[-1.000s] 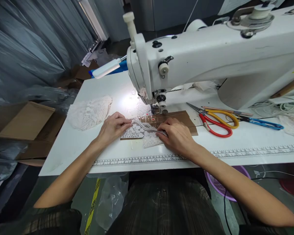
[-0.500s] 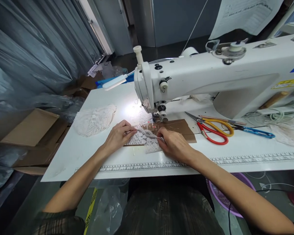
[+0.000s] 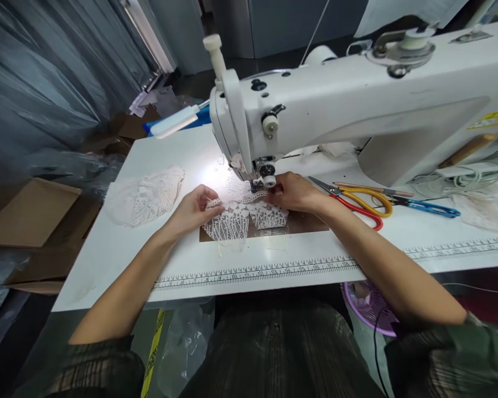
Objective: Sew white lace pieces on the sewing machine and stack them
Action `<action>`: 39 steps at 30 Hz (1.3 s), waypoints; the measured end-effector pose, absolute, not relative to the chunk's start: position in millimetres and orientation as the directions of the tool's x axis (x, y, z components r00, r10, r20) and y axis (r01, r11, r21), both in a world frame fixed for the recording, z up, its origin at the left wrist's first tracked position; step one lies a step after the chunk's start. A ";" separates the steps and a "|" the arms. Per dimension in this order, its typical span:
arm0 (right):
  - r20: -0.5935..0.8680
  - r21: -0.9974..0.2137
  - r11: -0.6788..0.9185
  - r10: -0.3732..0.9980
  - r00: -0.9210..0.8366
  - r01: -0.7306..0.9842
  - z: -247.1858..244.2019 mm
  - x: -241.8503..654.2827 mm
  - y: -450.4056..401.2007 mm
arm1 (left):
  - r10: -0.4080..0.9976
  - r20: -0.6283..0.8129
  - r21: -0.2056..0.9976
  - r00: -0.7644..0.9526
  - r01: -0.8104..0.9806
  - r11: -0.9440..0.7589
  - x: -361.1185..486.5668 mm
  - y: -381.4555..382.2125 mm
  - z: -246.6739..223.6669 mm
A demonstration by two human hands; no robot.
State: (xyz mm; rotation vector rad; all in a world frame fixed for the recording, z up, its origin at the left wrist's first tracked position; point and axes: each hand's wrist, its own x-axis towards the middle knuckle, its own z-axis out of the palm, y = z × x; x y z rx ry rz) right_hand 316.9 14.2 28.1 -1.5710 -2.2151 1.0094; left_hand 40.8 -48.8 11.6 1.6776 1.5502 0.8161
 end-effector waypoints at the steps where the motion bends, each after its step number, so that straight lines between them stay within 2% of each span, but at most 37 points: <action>1: -0.184 -0.650 0.176 0.907 -0.378 0.739 26.1 315.0 16.0 | 0.998 -0.007 0.830 0.070 0.556 -0.033 40.0 -45.1 6.6; 7: -0.119 -0.726 0.251 0.871 -0.477 0.641 14.7 323.6 13.5 | 0.999 -0.044 0.895 0.023 0.445 0.029 37.2 -47.5 1.8; 12: -0.093 -0.756 0.275 0.853 -0.514 0.594 7.6 330.0 15.5 | 0.998 -0.057 0.904 0.006 0.425 0.049 38.7 -50.2 5.2; 14: -0.057 -0.737 0.299 0.866 -0.496 0.607 9.0 330.3 15.5 | 0.999 -0.052 0.905 -0.002 0.424 0.048 38.1 -49.8 6.3; 16: 0.013 -0.709 0.291 0.916 -0.401 0.642 13.3 329.3 13.4 | 1.000 -0.018 0.898 0.001 0.440 0.016 39.1 -51.0 7.5; 18: -0.030 -0.754 0.179 0.952 -0.305 0.633 18.3 326.3 8.0 | 0.997 0.071 0.872 0.023 0.484 -0.074 45.3 -56.1 9.4; 19: -0.136 -0.802 0.071 0.945 -0.296 0.593 20.0 323.8 3.9 | 0.989 0.133 0.850 0.059 0.506 -0.144 51.1 -60.5 10.9; 21: -0.404 -0.862 -0.199 0.825 -0.396 0.466 20.5 316.9 -6.7 | 0.938 0.273 0.787 0.216 0.511 -0.346 67.5 -72.2 15.1; 22: -0.481 -0.860 -0.300 0.744 -0.464 0.412 19.2 312.7 -12.8 | 0.879 0.346 0.743 0.329 0.475 -0.470 76.8 -78.5 18.0; 24: -0.453 -0.890 -0.315 0.689 -0.566 0.330 15.0 304.3 -25.8 | 0.713 0.421 0.642 0.560 0.371 -0.670 93.4 -89.3 25.7; 26: -0.326 -0.945 -0.217 0.655 -0.682 0.244 12.4 298.0 -38.7 | 0.634 0.465 0.587 0.618 0.321 -0.743 102.7 -95.1 34.8; 28: -0.242 -0.969 -0.171 0.494 -0.835 0.179 14.8 295.7 -50.2 | 0.655 0.431 0.584 0.620 0.361 -0.727 102.9 -96.8 42.8; 30: -0.199 -0.975 -0.158 0.293 -0.935 0.158 21.8 298.5 -58.2 | 0.707 0.288 0.644 0.646 0.416 -0.642 97.2 -97.7 47.6; 32: -0.201 -0.971 -0.161 0.154 -0.967 0.176 29.8 306.3 -60.2 | 0.715 0.110 0.751 0.690 0.414 -0.515 89.7 -100.0 48.4; 34: -0.237 -0.956 -0.194 0.076 -0.969 0.218 35.1 316.9 -54.6 | 0.712 0.023 0.840 0.702 0.372 -0.394 83.2 -102.5 46.9; 36: -0.306 -0.937 -0.197 0.074 -0.949 0.287 36.5 327.2 -42.2 | 0.755 -0.001 0.873 0.656 0.369 -0.319 77.9 -102.1 44.6; 37: -0.344 -0.932 -0.166 0.126 -0.931 0.322 36.1 331.1 -34.3 | 0.795 -0.002 0.867 0.607 0.398 -0.301 75.6 -99.9 43.5; 39: -0.408 -0.907 -0.054 0.356 -0.841 0.417 34.2 334.9 -17.7 | 0.872 -0.005 0.813 0.489 0.510 -0.282 71.2 -90.9 41.6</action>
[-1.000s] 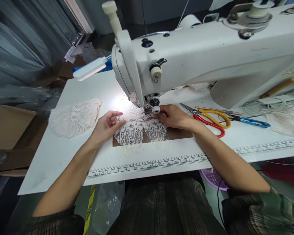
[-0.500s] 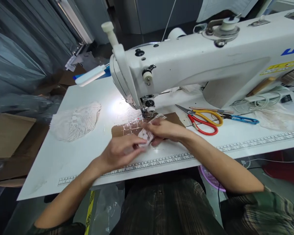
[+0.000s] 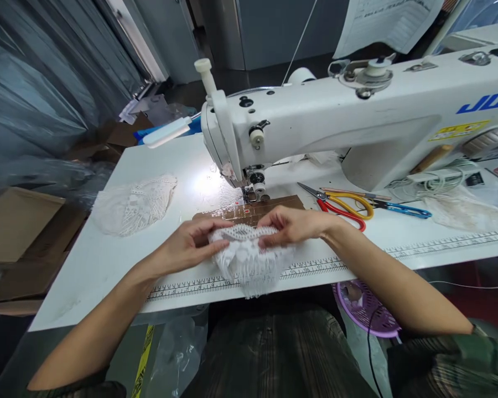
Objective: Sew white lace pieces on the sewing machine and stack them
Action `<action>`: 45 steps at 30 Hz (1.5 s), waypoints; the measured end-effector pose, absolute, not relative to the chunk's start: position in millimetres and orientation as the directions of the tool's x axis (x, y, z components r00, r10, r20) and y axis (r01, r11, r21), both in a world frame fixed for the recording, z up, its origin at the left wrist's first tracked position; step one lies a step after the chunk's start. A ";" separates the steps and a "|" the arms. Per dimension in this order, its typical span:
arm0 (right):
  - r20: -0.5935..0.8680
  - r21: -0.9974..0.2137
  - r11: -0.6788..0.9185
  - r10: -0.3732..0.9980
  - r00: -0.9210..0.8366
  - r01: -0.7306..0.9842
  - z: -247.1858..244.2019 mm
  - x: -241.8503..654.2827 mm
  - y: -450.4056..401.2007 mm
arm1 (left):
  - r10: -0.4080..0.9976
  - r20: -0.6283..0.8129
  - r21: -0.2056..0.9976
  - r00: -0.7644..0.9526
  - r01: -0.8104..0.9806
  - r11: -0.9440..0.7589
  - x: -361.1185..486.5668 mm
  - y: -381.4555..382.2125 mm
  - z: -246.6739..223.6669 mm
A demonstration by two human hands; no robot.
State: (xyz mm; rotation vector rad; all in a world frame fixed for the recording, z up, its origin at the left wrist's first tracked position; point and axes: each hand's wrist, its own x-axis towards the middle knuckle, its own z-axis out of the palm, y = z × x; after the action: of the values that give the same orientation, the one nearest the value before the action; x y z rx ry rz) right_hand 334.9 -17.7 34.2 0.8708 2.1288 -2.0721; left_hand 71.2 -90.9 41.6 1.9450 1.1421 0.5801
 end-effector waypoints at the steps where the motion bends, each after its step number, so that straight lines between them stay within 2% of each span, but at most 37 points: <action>1: -0.420 -0.870 0.013 0.505 -0.754 0.493 33.1 334.8 -10.1 | 0.903 -0.004 0.759 0.430 0.589 -0.278 69.0 -84.1 40.6; 3: -0.375 -0.736 0.103 0.760 -0.531 0.669 31.2 331.9 1.6 | 0.938 0.012 0.596 0.346 0.751 -0.284 64.5 -67.2 38.1; 5: -0.295 -0.619 0.119 0.881 -0.371 0.776 29.4 327.8 8.1 | 0.950 0.060 0.405 0.308 0.862 -0.305 59.7 -46.8 34.0; 8: -0.258 -0.605 0.106 0.912 -0.320 0.789 25.7 324.3 10.9 | 0.938 0.139 0.239 0.317 0.909 -0.342 53.1 -12.1 23.5; 14: -0.248 -0.633 0.106 0.910 -0.331 0.767 20.1 326.8 12.0 | 0.873 0.131 0.180 0.470 0.854 -0.487 50.5 40.5 1.6; 17: -0.283 -0.640 0.092 0.895 -0.345 0.763 22.1 333.1 10.7 | 0.830 0.235 0.217 0.506 0.805 -0.552 54.2 35.9 -0.1; 19: -0.298 -0.614 0.109 0.885 -0.358 0.781 23.9 338.4 9.2 | 0.747 0.289 0.276 0.599 0.695 -0.664 57.6 20.4 1.0; 21: -0.304 -0.584 0.134 0.878 -0.369 0.800 24.8 342.7 8.5 | 0.609 0.277 0.334 0.743 0.520 -0.786 61.8 -0.3 2.0; 23: -0.294 -0.577 0.141 0.883 -0.366 0.804 23.8 344.6 9.5 | 0.530 0.222 0.330 0.818 0.449 -0.831 66.3 -20.9 2.4; 27: -0.189 -0.596 0.113 0.942 -0.276 0.795 17.9 343.9 11.2 | 0.614 0.150 0.227 0.775 0.578 -0.784 73.6 -47.0 1.3; 30: -0.159 -0.727 0.080 0.946 -0.281 0.682 13.5 341.6 4.1 | 0.641 0.208 0.273 0.739 0.585 -0.764 74.0 -52.5 1.8; 32: -0.167 -0.845 0.034 0.932 -0.323 0.533 11.4 335.2 -5.5 | 0.693 0.281 0.377 0.664 0.588 -0.716 70.9 -53.2 4.4; 34: -0.209 -0.920 -0.061 0.912 -0.354 0.387 10.6 321.5 -16.4 | 0.797 0.293 0.560 0.528 0.581 -0.591 65.6 -53.3 8.5; 36: -0.262 -0.951 -0.167 0.885 -0.385 0.262 12.0 301.7 -25.6 | 0.884 0.185 0.782 0.430 0.480 -0.397 59.1 -53.3 12.3; 38: -0.260 -0.966 -0.229 0.865 -0.429 0.123 15.2 282.2 -30.6 | 0.906 0.033 0.919 0.422 0.343 -0.193 53.6 -53.3 14.4; 40: -0.246 -0.967 -0.246 0.829 -0.503 0.068 18.8 271.5 -30.6 | 0.915 -0.073 0.938 0.396 0.340 -0.073 51.1 -53.9 14.5; 41: -0.230 -0.973 -0.210 0.816 -0.531 0.098 19.9 271.0 -29.1 | 0.929 -0.107 0.918 0.355 0.393 -0.044 51.2 -54.7 14.3; 43: -0.178 -0.957 -0.024 0.834 -0.522 0.288 19.1 279.1 -24.8 | 0.959 -0.141 0.845 0.245 0.534 -0.012 53.5 -57.1 14.3; 45: -0.050 -0.810 0.240 0.881 -0.471 0.535 13.9 294.1 -21.3 | 0.974 -0.149 0.776 0.170 0.631 0.008 56.7 -60.0 15.8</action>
State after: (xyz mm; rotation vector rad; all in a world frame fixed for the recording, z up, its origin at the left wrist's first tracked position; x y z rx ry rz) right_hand 294.1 -21.3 13.9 1.7105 2.7728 -1.4714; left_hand 56.7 -60.0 15.8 1.7043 1.5416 0.5843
